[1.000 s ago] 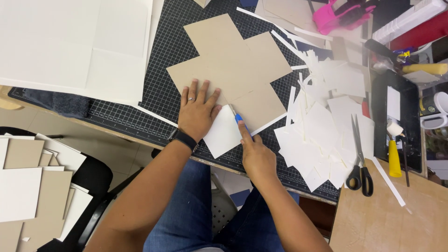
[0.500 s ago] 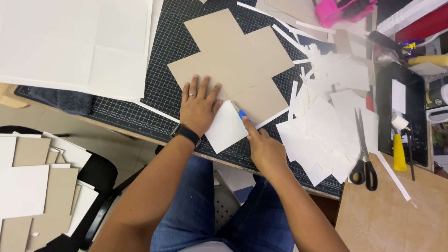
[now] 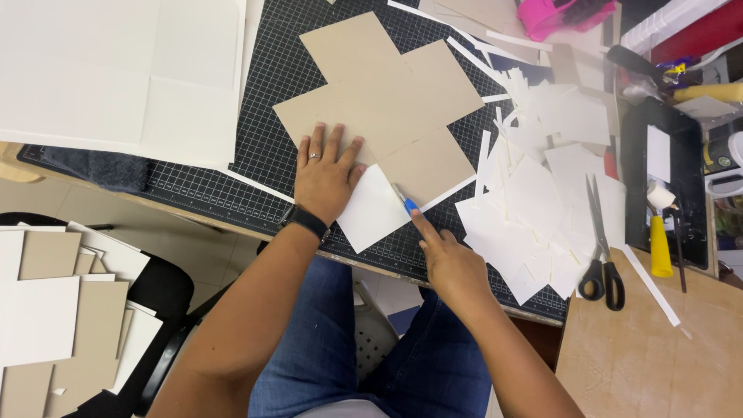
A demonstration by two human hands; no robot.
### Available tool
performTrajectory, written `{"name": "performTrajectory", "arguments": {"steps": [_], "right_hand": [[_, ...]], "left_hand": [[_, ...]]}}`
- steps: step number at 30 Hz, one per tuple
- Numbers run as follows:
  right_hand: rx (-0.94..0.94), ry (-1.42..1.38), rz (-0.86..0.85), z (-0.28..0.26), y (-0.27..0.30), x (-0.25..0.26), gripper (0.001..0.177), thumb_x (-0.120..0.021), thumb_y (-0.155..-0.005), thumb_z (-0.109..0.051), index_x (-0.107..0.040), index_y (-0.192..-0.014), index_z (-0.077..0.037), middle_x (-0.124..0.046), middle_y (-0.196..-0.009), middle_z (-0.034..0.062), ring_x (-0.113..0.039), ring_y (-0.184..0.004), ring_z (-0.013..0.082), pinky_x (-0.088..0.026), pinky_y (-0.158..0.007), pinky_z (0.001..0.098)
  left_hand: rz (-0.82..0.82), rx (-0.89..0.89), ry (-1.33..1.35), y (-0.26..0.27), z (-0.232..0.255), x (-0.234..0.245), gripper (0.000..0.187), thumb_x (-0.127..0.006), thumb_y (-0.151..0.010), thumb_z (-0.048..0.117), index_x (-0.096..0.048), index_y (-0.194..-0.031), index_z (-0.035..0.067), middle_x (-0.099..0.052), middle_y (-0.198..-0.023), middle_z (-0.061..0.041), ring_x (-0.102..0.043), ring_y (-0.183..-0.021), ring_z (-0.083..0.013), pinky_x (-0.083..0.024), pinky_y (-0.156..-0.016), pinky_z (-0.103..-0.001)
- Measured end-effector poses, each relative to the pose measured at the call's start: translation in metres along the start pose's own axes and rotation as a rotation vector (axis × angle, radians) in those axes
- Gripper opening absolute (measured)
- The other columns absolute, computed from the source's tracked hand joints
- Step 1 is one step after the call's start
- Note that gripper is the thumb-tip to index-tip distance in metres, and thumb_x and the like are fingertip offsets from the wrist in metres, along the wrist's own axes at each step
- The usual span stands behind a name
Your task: Cutting out cardboard templates using a utility knife and scissors on a cutting mat
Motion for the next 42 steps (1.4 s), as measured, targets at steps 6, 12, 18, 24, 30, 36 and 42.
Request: {"name": "performTrajectory", "arguments": {"steps": [6,12,18,24,30,36,42], "right_hand": [[0.007,-0.007,0.022,0.008,0.013,-0.003,0.054,-0.037,-0.108,-0.023,-0.033,-0.162,-0.021,-0.071,-0.1,0.0273,-0.075,-0.064,0.0393,-0.058,-0.046,0.0462],[0.014,-0.032,0.023,0.019,0.025,-0.009,0.054,-0.039,-0.107,-0.022,-0.035,-0.161,-0.021,-0.072,-0.094,0.0247,-0.072,-0.056,0.0357,-0.053,-0.042,0.0422],[0.002,-0.009,0.0,0.025,0.036,-0.009,0.054,-0.04,-0.107,-0.024,-0.034,-0.161,-0.022,-0.072,-0.091,0.0224,-0.072,-0.057,0.036,-0.054,-0.043,0.0427],[-0.005,-0.001,-0.01,0.03,0.048,-0.009,0.055,-0.038,-0.107,-0.024,-0.032,-0.161,-0.024,-0.072,-0.09,0.0196,-0.07,-0.054,0.0334,-0.05,-0.042,0.0391],[-0.032,-0.024,-0.037,0.035,0.067,-0.009,0.057,-0.045,-0.105,-0.024,-0.032,-0.16,-0.025,-0.072,-0.097,0.0203,-0.073,-0.062,0.0385,-0.054,-0.048,0.0439],[-0.464,-0.882,0.083,0.03,0.081,-0.028,0.09,-0.072,-0.082,-0.04,-0.03,-0.161,-0.033,-0.061,-0.087,0.0056,-0.065,-0.062,0.0189,-0.064,-0.061,0.0329],[-0.577,-1.711,0.55,-0.022,0.072,-0.157,0.032,-0.075,-0.087,-0.01,-0.055,-0.112,-0.004,-0.073,-0.096,0.0207,-0.08,-0.078,0.0365,-0.069,-0.068,0.0447]], "left_hand": [[-0.006,0.004,-0.01,0.0,0.0,0.0,0.053,-0.037,-0.108,0.056,-0.04,-0.158,0.036,-0.027,-0.168,-0.003,-0.009,-0.158,-0.0329,-0.002,-0.127,-0.053],[-0.013,0.007,-0.015,0.001,0.001,0.002,0.053,-0.037,-0.109,0.056,-0.04,-0.158,0.037,-0.028,-0.168,-0.003,-0.009,-0.158,-0.0324,-0.002,-0.127,-0.052],[-0.001,0.008,0.0,0.001,0.0,0.0,0.053,-0.038,-0.108,0.056,-0.041,-0.158,0.037,-0.028,-0.168,-0.003,-0.009,-0.158,-0.0321,-0.002,-0.127,-0.052],[0.016,0.001,-0.002,0.0,-0.002,-0.001,0.053,-0.038,-0.108,0.057,-0.041,-0.157,0.037,-0.028,-0.168,-0.003,-0.01,-0.158,-0.0318,-0.003,-0.127,-0.052],[0.045,-0.018,0.006,0.001,-0.003,-0.005,0.053,-0.039,-0.108,0.055,-0.041,-0.158,0.036,-0.028,-0.168,-0.004,-0.01,-0.158,-0.032,-0.003,-0.127,-0.052],[0.327,-0.222,0.003,0.019,0.004,0.001,0.067,-0.043,-0.105,0.056,-0.047,-0.156,0.013,-0.027,-0.165,-0.026,-0.024,-0.152,-0.0467,-0.02,-0.124,-0.06],[0.456,-0.248,0.055,0.071,0.032,0.013,0.059,-0.056,-0.103,0.044,-0.05,-0.15,0.01,-0.036,-0.16,-0.03,-0.033,-0.149,-0.0491,-0.03,-0.121,-0.062]]}}
Point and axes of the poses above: each hand's wrist, its own y-axis away from the middle knuckle, its own x-axis out of the back of the hand, z = x × y, the point moved 4 cm from there along -y, towards the middle knuckle
